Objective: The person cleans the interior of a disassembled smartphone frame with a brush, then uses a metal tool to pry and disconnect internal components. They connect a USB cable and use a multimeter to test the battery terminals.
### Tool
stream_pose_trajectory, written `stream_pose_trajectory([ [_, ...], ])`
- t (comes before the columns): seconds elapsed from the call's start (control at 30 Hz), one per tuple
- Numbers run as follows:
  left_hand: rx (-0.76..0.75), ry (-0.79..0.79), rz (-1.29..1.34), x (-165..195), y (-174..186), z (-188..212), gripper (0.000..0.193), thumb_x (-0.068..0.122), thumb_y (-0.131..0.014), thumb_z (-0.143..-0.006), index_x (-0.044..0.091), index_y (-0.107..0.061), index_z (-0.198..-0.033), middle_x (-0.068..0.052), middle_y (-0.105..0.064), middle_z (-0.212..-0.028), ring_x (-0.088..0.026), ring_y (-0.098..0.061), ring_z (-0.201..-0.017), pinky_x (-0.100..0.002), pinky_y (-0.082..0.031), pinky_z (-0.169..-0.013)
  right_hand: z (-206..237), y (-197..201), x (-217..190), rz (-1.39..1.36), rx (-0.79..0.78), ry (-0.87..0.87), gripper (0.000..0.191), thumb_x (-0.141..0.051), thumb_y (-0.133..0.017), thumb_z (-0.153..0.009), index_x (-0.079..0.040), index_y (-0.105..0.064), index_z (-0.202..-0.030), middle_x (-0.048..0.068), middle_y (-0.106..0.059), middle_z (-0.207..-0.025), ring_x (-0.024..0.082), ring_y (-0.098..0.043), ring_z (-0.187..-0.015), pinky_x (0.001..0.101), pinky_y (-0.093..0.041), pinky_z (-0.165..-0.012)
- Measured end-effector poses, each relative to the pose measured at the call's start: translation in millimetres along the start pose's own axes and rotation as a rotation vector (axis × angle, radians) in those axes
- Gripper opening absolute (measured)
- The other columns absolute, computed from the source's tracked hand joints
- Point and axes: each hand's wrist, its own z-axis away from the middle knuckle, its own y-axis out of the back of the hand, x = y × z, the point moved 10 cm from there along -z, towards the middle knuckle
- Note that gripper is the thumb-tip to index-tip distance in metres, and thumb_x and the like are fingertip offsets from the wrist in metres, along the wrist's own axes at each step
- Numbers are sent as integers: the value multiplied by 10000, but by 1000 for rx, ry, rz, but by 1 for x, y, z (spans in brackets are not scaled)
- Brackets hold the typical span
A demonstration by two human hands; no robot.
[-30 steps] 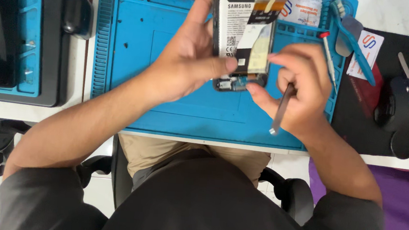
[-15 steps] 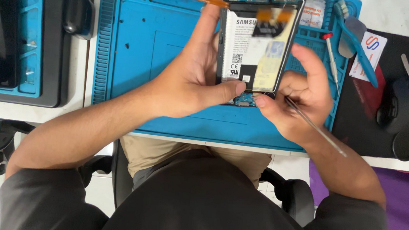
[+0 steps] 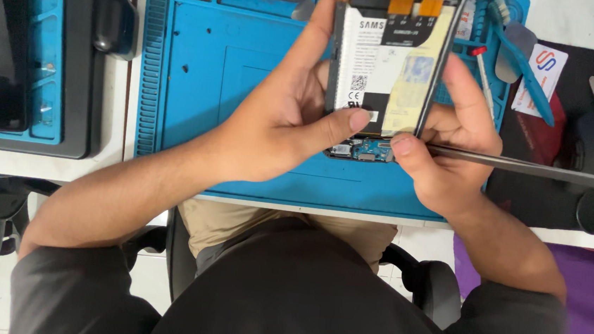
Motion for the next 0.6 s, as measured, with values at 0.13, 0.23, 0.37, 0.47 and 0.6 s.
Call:
stream_pose_trajectory([
  [0.13,31,54,22,0,-4,1,956,-114,-549,-1073,117,169,-1662,-134,-325,-1706,-158,-386,-1514,-254,-365,-1257,-2,0,-11,46,41,-2,772,-30,-622,-1085,0,-110,-1663,235,-739,-1197,95,-704,-854,192,-533,-751],
  [0.23,15,68,22,2,-9,1,949,-96,-552,-1085,115,163,-1672,-123,-357,-1691,-143,-403,-1496,-256,-358,-1259,-4,3,-13,54,95,-40,825,-56,-614,-1003,33,-64,-1611,249,-730,-1190,111,-706,-858,200,-536,-732],
  [0.37,-62,83,64,3,-13,5,1000,-110,-570,-1104,164,205,-1674,-106,-427,-1595,-119,-449,-1407,-255,-363,-1212,-7,3,-16,95,96,-23,824,-82,-609,-1003,47,-73,-1616,257,-744,-1189,110,-719,-847,188,-538,-713],
  [0.47,-107,70,45,2,-15,7,1023,-141,-580,-1123,201,228,-1650,-95,-487,-1507,-108,-499,-1328,-256,-409,-1144,-7,5,-15,85,104,-20,830,-99,-620,-1012,53,-82,-1626,253,-758,-1174,92,-723,-820,180,-539,-718],
  [0.6,-103,104,68,-2,-14,8,1035,-155,-572,-1115,219,227,-1657,-98,-519,-1455,-106,-523,-1251,-250,-433,-1072,-6,5,-13,60,117,-39,837,-106,-612,-977,65,-64,-1586,271,-725,-1219,147,-733,-980,211,-569,-785],
])
